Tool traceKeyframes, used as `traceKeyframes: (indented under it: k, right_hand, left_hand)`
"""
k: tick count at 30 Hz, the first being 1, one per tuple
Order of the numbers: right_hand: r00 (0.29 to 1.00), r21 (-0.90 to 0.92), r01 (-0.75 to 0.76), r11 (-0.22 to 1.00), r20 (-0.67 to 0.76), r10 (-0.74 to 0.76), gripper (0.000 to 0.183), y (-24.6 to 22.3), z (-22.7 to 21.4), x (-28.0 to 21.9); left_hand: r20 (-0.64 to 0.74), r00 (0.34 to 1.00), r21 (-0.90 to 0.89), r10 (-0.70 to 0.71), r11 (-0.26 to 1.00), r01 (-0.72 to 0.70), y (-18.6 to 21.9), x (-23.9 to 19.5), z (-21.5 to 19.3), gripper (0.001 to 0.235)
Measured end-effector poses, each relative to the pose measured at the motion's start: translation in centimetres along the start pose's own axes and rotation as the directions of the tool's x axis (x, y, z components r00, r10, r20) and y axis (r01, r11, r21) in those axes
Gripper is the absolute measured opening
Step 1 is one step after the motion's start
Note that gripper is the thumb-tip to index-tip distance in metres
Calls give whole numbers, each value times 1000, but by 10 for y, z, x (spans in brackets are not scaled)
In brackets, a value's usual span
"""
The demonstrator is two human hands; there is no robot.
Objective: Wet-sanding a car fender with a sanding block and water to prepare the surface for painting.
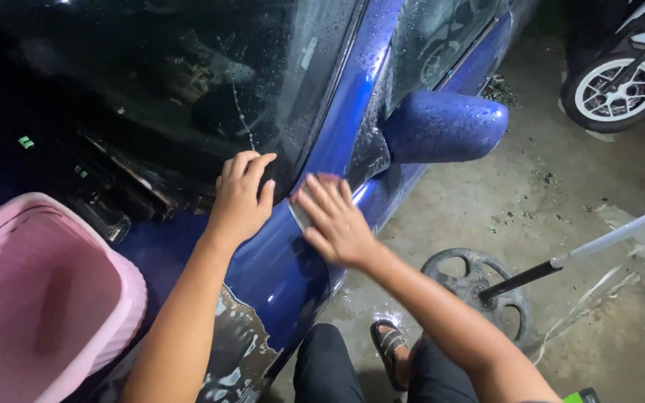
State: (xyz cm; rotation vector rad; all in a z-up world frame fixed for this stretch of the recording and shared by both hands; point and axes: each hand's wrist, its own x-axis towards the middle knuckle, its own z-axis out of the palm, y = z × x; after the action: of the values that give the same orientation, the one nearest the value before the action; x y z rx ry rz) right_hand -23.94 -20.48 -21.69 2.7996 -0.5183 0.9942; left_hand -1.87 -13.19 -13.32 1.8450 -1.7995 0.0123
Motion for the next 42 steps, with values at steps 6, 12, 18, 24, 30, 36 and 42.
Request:
traceKeyframes:
  k: [6,12,18,24,30,36,42]
  right_hand:
    - [942,-138,-300,944,-197,271,59,114,-22,105]
    - [975,152,-55,987,-205,86,93,-33,-9,21]
    - [959,-54,-47,997,-281,30,89,62,13,57]
    - [933,67,-265,962,-234,273,72,53,-26,86]
    - [1000,251,-14,968,25,8,84,-6,-22,10]
    - [951,92,-290,953,-81,297,60,87,-51,93]
    - [999,200,-47,979,-2,48,91,-26,-23,8]
  left_hand:
    - [-32,999,6,-15,1000,15,13,-3,-7,42]
    - [-94,995,52,-19,998,24,-3,0,14,42]
    - [-135,991,37,-10,999,15,15,-5,5,41]
    - [-165,986,-29,28,999,-33,11,-1,8,47]
    - [-113,993,-50,-26,999,20,12,1,10,48]
    - [-110,994,-49,-28,999,22,12,0,8,48]
    - [-128,992,-68,-16,998,7,7,2,12,49]
